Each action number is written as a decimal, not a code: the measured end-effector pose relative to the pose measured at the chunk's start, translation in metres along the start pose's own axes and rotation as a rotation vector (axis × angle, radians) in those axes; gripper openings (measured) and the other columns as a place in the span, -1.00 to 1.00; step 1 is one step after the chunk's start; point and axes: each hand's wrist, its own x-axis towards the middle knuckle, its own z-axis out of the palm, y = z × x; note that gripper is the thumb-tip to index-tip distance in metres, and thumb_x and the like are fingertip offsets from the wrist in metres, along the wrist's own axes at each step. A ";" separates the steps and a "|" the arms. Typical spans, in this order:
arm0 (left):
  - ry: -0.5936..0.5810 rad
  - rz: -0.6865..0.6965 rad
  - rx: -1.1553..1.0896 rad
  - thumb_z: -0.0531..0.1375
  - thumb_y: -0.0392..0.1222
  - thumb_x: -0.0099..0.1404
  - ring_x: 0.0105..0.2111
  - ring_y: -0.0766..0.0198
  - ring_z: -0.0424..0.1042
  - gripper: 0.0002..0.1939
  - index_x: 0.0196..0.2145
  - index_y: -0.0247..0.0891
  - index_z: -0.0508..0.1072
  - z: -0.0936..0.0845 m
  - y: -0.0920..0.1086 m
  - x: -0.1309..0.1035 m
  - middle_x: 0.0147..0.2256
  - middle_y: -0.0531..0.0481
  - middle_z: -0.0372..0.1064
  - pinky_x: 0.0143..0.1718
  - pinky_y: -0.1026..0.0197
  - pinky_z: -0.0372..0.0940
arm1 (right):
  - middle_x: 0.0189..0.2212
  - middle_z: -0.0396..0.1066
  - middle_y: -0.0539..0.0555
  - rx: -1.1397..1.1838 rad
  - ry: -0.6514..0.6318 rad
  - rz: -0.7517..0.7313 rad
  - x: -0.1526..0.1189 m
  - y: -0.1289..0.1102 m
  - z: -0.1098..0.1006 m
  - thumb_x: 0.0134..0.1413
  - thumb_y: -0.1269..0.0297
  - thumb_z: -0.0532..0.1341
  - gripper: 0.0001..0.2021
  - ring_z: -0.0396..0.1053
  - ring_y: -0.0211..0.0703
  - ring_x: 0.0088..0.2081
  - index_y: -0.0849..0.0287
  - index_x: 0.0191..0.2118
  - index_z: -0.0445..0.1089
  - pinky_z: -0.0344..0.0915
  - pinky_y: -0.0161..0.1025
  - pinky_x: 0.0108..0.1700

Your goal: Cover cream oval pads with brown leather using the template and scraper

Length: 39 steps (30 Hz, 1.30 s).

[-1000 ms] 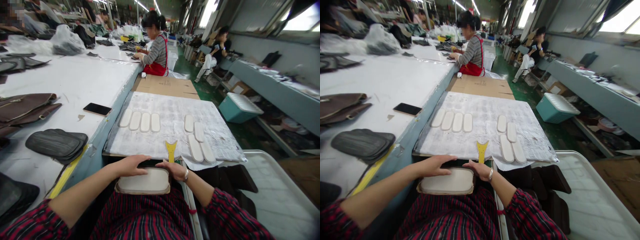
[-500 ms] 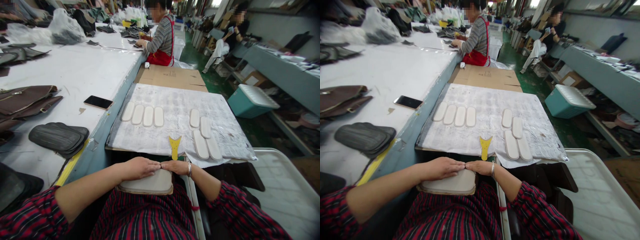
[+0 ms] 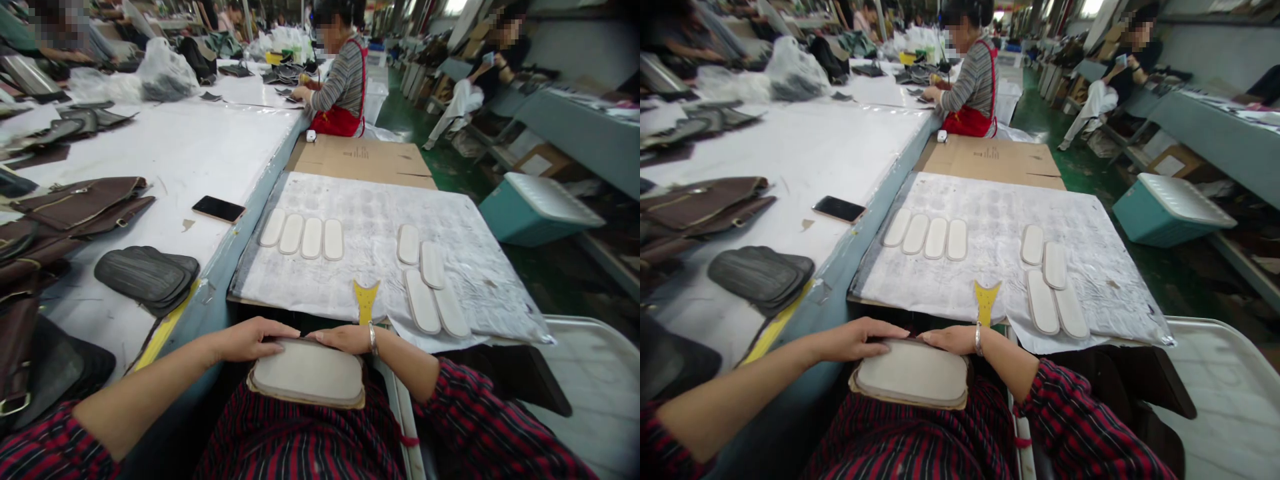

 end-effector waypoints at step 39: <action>0.453 0.109 0.414 0.11 -0.08 0.20 0.08 0.11 0.11 -0.51 0.08 -0.16 0.18 0.040 0.012 -0.069 0.06 -0.12 0.19 0.09 -0.02 0.08 | 0.01 0.27 0.17 -0.215 0.626 0.121 -0.011 -0.039 0.012 0.22 0.03 -0.22 -0.47 0.18 -0.11 0.05 0.26 0.05 0.24 0.05 -0.13 0.13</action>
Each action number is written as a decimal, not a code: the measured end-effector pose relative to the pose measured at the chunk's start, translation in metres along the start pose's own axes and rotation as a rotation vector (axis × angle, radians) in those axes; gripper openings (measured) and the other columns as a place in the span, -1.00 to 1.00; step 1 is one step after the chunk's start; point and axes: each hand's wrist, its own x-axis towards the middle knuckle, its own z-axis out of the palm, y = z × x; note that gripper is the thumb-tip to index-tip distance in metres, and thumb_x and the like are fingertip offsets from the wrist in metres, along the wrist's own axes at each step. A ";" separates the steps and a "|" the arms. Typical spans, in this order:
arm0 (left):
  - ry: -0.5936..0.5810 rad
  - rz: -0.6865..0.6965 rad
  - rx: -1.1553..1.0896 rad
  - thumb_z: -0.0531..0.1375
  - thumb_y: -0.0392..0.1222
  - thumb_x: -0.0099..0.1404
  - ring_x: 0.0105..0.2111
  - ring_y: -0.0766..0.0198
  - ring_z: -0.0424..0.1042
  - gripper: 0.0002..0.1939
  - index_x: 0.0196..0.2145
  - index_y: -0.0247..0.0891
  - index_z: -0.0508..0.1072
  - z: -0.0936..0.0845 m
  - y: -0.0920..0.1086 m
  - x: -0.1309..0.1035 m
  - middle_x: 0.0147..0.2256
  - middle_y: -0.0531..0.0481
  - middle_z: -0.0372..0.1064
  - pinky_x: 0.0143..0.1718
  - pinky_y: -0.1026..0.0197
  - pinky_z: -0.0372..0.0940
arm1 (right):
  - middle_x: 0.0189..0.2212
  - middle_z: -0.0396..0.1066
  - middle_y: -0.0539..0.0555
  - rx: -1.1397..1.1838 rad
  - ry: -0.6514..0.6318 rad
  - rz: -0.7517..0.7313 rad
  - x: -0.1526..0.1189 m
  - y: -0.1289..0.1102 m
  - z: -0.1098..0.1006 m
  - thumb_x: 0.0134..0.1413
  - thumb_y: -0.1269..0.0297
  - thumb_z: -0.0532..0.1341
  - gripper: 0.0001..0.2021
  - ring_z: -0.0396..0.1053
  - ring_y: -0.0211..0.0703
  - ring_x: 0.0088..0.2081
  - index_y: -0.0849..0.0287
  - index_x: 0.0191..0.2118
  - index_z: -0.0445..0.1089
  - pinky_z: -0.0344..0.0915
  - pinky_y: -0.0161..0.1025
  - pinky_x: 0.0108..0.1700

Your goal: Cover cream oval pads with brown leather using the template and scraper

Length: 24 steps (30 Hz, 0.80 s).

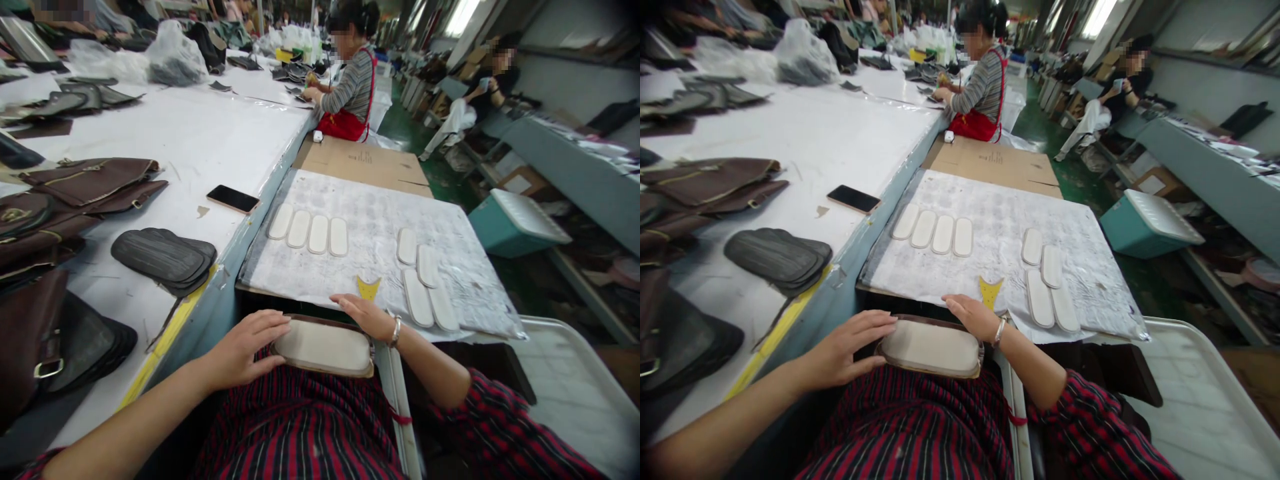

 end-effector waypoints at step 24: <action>0.073 0.063 0.277 0.02 -0.28 0.27 -0.23 0.19 0.25 -0.75 -0.11 -0.18 0.36 0.073 0.067 0.024 -0.26 -0.04 0.37 -0.22 0.10 0.08 | -0.12 0.32 0.07 -0.509 0.471 -0.001 -0.102 -0.026 0.077 0.08 0.42 0.04 -0.84 0.08 -0.06 0.08 0.14 -0.39 0.35 -0.23 0.07 0.21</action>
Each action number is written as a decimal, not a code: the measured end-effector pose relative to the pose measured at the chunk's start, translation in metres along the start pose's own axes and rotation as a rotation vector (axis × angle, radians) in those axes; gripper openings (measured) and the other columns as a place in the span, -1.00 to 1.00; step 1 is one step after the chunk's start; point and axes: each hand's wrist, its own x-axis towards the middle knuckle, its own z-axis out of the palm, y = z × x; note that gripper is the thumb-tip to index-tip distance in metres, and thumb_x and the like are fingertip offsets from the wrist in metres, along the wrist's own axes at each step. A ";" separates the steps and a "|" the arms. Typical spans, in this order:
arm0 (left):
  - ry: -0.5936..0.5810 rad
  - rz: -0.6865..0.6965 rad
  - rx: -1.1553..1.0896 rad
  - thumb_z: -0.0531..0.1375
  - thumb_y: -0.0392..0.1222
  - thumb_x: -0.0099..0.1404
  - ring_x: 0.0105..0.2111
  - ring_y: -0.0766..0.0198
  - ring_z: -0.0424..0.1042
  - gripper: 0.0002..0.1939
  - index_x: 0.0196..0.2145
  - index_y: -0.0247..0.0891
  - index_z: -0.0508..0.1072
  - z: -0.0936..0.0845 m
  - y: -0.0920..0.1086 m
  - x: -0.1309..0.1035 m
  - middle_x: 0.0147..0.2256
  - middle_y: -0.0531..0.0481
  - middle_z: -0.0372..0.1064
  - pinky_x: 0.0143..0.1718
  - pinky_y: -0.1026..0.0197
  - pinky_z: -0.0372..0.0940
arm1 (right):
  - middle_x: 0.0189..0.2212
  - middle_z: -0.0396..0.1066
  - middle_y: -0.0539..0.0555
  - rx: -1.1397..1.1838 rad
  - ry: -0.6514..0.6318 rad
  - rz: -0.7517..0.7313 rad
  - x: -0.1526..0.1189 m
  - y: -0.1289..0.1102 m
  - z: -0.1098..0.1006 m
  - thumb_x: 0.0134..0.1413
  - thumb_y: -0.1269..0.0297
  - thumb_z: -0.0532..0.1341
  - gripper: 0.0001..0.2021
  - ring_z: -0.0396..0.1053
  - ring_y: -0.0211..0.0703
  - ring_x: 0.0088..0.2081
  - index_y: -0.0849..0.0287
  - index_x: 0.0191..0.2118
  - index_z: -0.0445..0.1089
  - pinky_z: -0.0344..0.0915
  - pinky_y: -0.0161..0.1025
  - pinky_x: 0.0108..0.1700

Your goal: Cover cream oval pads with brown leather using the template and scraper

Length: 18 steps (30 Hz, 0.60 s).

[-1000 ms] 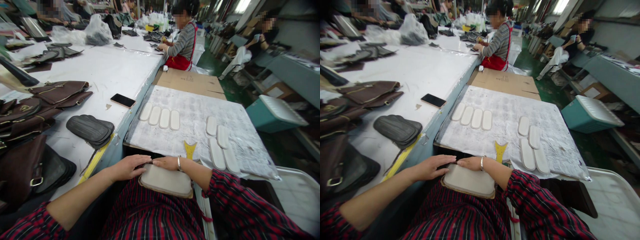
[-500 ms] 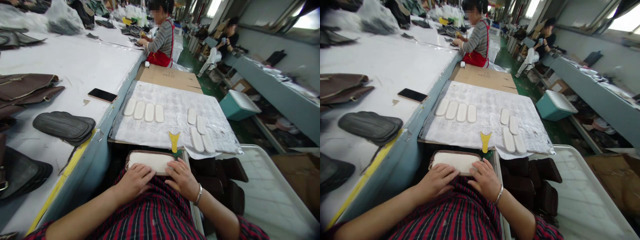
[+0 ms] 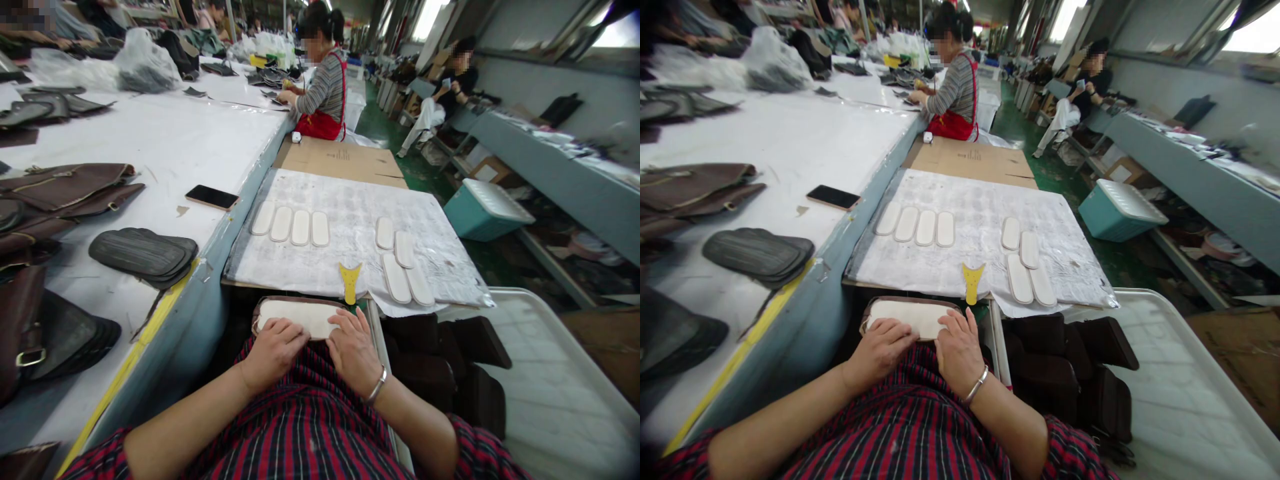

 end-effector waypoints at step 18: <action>0.020 -0.549 -0.566 0.31 0.05 -0.09 0.20 -0.03 -0.16 0.12 0.22 -0.19 -0.33 -0.008 -0.063 -0.046 0.23 -0.24 -0.27 0.16 -0.12 -0.12 | 0.20 -0.09 0.28 -0.037 -0.354 -0.057 0.061 0.017 0.012 -0.52 -0.17 0.33 0.11 -0.18 0.24 0.19 0.23 0.21 -0.09 -0.28 0.20 0.15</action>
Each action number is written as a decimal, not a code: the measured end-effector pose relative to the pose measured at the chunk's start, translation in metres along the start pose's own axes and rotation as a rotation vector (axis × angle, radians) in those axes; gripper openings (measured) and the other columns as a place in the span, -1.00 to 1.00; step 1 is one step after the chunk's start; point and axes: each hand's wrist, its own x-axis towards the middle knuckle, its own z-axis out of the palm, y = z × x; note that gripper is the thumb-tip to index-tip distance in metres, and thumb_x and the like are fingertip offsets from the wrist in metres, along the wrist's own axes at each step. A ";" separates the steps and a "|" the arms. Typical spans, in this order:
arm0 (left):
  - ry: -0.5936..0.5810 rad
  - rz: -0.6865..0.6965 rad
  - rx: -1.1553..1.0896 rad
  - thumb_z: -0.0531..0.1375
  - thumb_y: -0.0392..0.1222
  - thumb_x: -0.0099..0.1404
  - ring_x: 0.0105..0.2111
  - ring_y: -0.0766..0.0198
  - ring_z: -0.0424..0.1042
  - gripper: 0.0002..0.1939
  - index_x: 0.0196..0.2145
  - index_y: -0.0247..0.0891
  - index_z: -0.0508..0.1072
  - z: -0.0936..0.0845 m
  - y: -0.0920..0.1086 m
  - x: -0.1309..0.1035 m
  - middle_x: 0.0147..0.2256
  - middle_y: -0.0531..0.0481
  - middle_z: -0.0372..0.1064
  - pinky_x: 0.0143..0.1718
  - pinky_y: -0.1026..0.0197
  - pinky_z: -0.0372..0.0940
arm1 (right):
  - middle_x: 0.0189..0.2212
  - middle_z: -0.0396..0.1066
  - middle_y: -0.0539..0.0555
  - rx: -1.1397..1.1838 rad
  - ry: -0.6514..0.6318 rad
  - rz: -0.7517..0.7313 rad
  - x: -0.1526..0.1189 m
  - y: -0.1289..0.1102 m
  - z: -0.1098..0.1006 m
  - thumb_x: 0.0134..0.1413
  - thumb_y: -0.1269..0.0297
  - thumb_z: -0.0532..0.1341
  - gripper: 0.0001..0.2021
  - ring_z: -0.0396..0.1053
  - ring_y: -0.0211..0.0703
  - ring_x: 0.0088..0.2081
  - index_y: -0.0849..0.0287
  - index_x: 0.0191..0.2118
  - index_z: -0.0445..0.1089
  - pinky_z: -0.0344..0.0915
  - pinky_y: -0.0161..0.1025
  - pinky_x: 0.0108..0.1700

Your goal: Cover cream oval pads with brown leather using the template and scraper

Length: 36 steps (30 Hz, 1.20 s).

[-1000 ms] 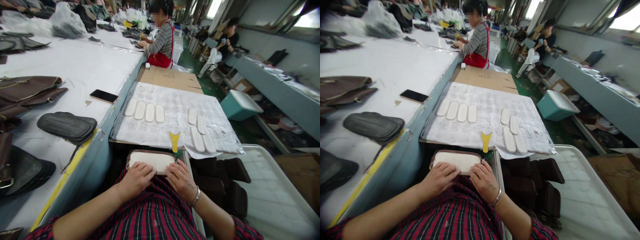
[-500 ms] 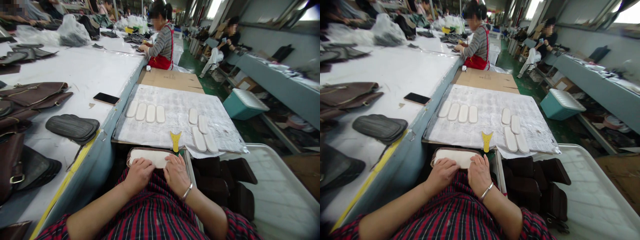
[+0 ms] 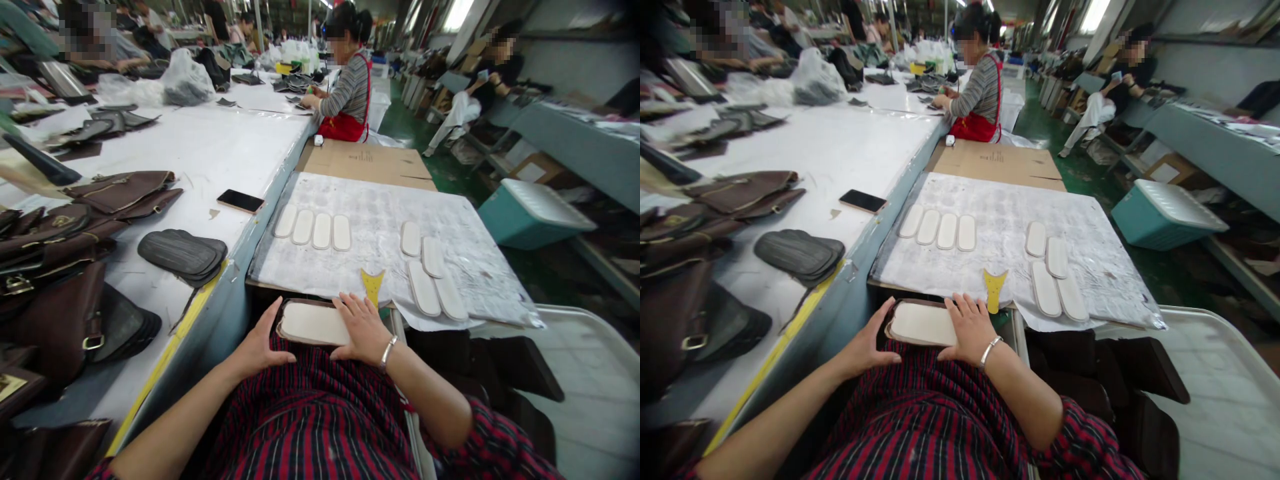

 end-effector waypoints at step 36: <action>-0.411 0.316 0.708 -0.04 0.49 -0.12 0.20 -0.04 -0.15 0.10 0.22 -0.26 -0.14 0.036 0.061 0.076 0.22 -0.23 -0.17 0.12 -0.22 -0.55 | -0.30 0.46 0.11 0.516 0.201 0.605 -0.069 0.128 0.043 0.05 0.03 0.00 -0.59 0.39 -0.10 -0.23 0.25 -0.23 0.39 0.29 -0.23 -0.17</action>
